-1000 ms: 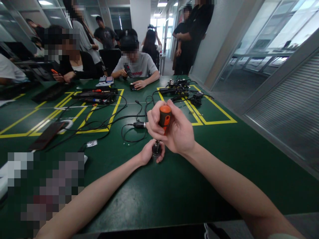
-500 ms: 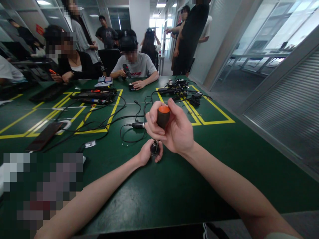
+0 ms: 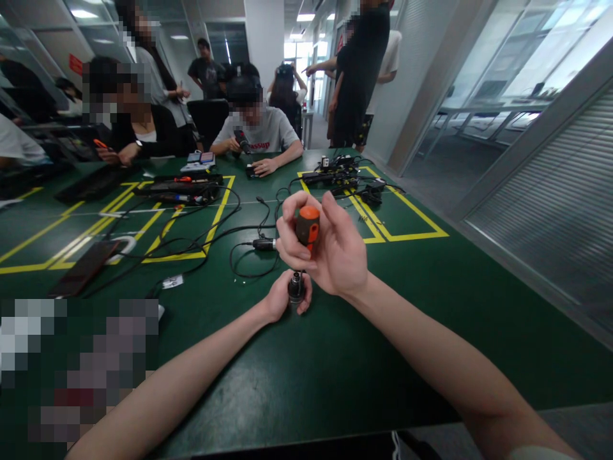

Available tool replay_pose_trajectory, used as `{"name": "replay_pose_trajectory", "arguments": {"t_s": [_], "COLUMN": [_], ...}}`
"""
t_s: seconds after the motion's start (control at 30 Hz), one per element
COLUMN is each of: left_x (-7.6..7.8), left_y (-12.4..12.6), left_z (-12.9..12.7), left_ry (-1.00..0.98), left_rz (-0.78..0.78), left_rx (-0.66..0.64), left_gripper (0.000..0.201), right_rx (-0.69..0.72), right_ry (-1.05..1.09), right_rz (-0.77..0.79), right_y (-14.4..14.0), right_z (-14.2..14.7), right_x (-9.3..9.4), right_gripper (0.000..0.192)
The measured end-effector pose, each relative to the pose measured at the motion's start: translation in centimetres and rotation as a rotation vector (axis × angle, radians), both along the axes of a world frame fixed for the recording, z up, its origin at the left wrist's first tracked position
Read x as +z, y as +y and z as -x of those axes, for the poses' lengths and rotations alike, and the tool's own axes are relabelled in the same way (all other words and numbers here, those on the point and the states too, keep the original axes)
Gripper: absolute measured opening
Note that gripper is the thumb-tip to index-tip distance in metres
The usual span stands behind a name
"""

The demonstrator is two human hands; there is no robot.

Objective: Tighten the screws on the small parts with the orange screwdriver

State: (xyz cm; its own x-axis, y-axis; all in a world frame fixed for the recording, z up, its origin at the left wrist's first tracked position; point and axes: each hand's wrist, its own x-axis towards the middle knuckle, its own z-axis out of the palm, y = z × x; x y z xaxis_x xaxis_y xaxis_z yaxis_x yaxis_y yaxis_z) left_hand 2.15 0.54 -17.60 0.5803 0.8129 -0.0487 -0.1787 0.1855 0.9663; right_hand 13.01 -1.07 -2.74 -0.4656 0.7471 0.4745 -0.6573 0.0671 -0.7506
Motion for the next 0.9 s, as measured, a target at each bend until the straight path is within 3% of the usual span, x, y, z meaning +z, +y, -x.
{"name": "replay_pose_trajectory", "arguments": {"t_s": [0.13,0.33,0.53,0.73,0.9], "left_x": [-0.03,-0.13,-0.16,-0.28,-0.31], "left_y": [0.01,-0.01,0.01,0.06,0.11], "left_z": [0.06,0.01,0.02,0.06,0.01], "left_ry": [0.004,-0.005,-0.025,-0.034,-0.037], "left_rz": [0.004,0.009,0.007,-0.002,-0.003], "left_rx": [-0.005,0.008,0.004,-0.006,-0.016], "left_gripper": [0.066,0.061,0.058,0.058,0.061], "right_rx": [-0.029,0.014,-0.014,0.035,0.030], "right_ry": [0.009,-0.056,0.004,-0.031,0.014], "right_rz": [-0.023,-0.040,-0.087,-0.069,-0.073], "right_y": [0.00,0.10,-0.06,0.03,-0.12], "right_z": [0.08,0.16,0.14,0.23,0.17], "right_x": [-0.18,-0.39,-0.41,-0.45,-0.53], "right_gripper": [0.036,0.048,0.035,0.050,0.042]}}
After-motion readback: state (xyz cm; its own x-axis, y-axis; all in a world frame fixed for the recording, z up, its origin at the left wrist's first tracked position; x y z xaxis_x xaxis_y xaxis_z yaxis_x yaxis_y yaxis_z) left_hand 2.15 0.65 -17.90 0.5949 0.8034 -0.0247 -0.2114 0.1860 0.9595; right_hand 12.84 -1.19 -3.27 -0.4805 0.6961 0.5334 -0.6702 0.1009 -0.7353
